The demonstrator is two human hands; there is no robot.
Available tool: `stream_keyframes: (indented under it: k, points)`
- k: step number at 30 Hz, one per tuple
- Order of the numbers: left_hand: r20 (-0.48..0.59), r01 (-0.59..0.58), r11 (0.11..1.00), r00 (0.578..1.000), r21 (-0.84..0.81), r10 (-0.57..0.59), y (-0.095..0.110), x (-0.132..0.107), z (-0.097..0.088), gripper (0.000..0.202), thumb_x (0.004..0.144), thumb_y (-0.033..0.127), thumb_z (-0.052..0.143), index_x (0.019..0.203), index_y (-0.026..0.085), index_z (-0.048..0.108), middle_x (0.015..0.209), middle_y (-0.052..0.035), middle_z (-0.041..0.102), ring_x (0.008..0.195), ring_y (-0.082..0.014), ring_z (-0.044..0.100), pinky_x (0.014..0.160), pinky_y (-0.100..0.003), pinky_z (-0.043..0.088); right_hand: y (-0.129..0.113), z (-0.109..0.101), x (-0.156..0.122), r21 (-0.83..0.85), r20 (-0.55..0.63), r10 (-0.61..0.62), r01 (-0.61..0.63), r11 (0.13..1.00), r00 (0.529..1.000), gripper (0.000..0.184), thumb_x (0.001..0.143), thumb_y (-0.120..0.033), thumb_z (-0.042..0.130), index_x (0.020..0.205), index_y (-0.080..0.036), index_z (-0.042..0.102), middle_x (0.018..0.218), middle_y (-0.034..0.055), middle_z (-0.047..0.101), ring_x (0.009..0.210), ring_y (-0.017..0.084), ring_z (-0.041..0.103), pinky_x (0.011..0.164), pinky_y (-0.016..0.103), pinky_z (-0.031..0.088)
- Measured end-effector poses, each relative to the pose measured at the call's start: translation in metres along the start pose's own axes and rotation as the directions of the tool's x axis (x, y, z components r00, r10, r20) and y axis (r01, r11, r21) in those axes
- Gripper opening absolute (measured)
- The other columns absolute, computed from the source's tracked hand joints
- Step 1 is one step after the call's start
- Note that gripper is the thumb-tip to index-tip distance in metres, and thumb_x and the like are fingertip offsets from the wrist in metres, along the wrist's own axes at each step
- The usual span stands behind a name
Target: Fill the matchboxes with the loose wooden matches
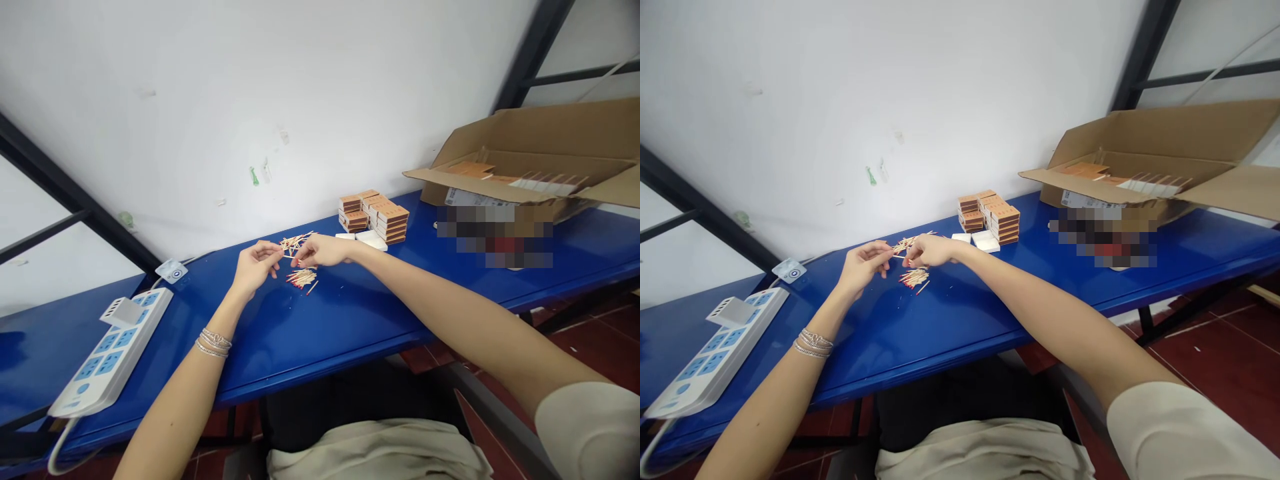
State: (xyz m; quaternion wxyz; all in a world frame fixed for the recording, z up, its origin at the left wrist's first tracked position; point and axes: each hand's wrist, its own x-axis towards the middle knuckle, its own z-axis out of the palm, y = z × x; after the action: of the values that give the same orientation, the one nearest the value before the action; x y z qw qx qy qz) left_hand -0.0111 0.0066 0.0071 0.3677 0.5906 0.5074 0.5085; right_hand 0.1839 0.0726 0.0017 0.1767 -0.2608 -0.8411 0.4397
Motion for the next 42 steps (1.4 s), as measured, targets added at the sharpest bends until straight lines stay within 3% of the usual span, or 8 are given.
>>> stream_keyframes:
  k: [5, 11, 16, 25, 33, 42]
  points:
    - [-0.017, 0.001, 0.999, 1.0, 0.046, 0.0, -0.003, 0.003, -0.005, 0.035, 0.061, 0.036, 0.078, 0.084, 0.013, 0.066, 0.066, -0.0005, 0.061, 0.05, -0.0089, 0.052, 0.041, -0.021, 0.041, 0.001, -0.009, -0.002, -0.054, -0.064, 0.043, -0.046, 0.997, 0.997, 0.03, 0.068, -0.02, 0.061, 0.093, -0.009, 0.075, 0.059, -0.0009, 0.056, 0.056, 0.01, 0.042, 0.055, 0.025, 0.032]
    - [0.083, -0.023, 0.953, 0.997, 0.303, -0.002, -0.015, 0.0, 0.01, 0.027, 0.065, 0.035, 0.073, 0.08, 0.014, 0.069, 0.065, -0.0017, 0.063, 0.052, -0.0095, 0.051, 0.05, -0.023, 0.04, 0.003, -0.013, -0.004, -0.064, -0.175, 0.049, -0.061, 0.996, 0.983, 0.029, 0.072, -0.021, 0.06, 0.094, -0.009, 0.075, 0.054, -0.0022, 0.051, 0.051, 0.008, 0.035, 0.051, 0.025, 0.028]
    - [0.185, -0.095, 0.873, 0.983, 0.478, 0.005, -0.016, -0.001, 0.011, 0.025, 0.07, 0.038, 0.067, 0.079, 0.015, 0.069, 0.07, -0.0034, 0.066, 0.051, -0.0102, 0.049, 0.052, -0.024, 0.038, 0.005, -0.009, -0.002, -0.041, -0.204, 0.007, -0.016, 0.999, 0.979, 0.026, 0.071, -0.024, 0.066, 0.09, -0.011, 0.077, 0.063, 0.0018, 0.062, 0.056, 0.01, 0.042, 0.055, 0.025, 0.033]
    - [0.007, -0.037, 0.754, 0.999, 0.655, 0.043, -0.018, 0.005, -0.003, 0.018, 0.074, 0.026, 0.06, 0.086, 0.018, 0.071, 0.073, -0.0029, 0.07, 0.068, -0.0174, 0.064, 0.065, -0.027, 0.047, 0.006, 0.011, 0.007, -0.106, -0.196, -0.09, 0.07, 0.992, 0.977, 0.035, 0.072, -0.031, 0.062, 0.096, -0.009, 0.077, 0.07, 0.002, 0.065, 0.062, 0.012, 0.048, 0.059, 0.025, 0.035]
    - [0.036, -0.046, 0.716, 0.999, 0.696, 0.029, -0.019, 0.005, -0.004, 0.021, 0.072, 0.023, 0.06, 0.09, 0.019, 0.07, 0.076, -0.0029, 0.072, 0.069, -0.0181, 0.065, 0.069, -0.029, 0.049, 0.0, 0.016, 0.006, -0.167, -0.171, -0.052, 0.023, 0.986, 0.984, 0.033, 0.072, -0.024, 0.063, 0.098, -0.01, 0.078, 0.066, 0.0017, 0.066, 0.06, 0.011, 0.048, 0.059, 0.024, 0.035]
    - [0.018, -0.031, 0.709, 1.0, 0.705, 0.026, -0.017, 0.005, -0.004, 0.021, 0.072, 0.023, 0.06, 0.09, 0.019, 0.07, 0.077, -0.0041, 0.072, 0.072, -0.02, 0.066, 0.07, -0.029, 0.05, 0.002, 0.016, 0.007, -0.215, -0.178, -0.097, 0.057, 0.975, 0.979, 0.029, 0.075, -0.023, 0.064, 0.097, -0.011, 0.078, 0.073, 0.0038, 0.071, 0.063, 0.013, 0.055, 0.059, 0.024, 0.038]
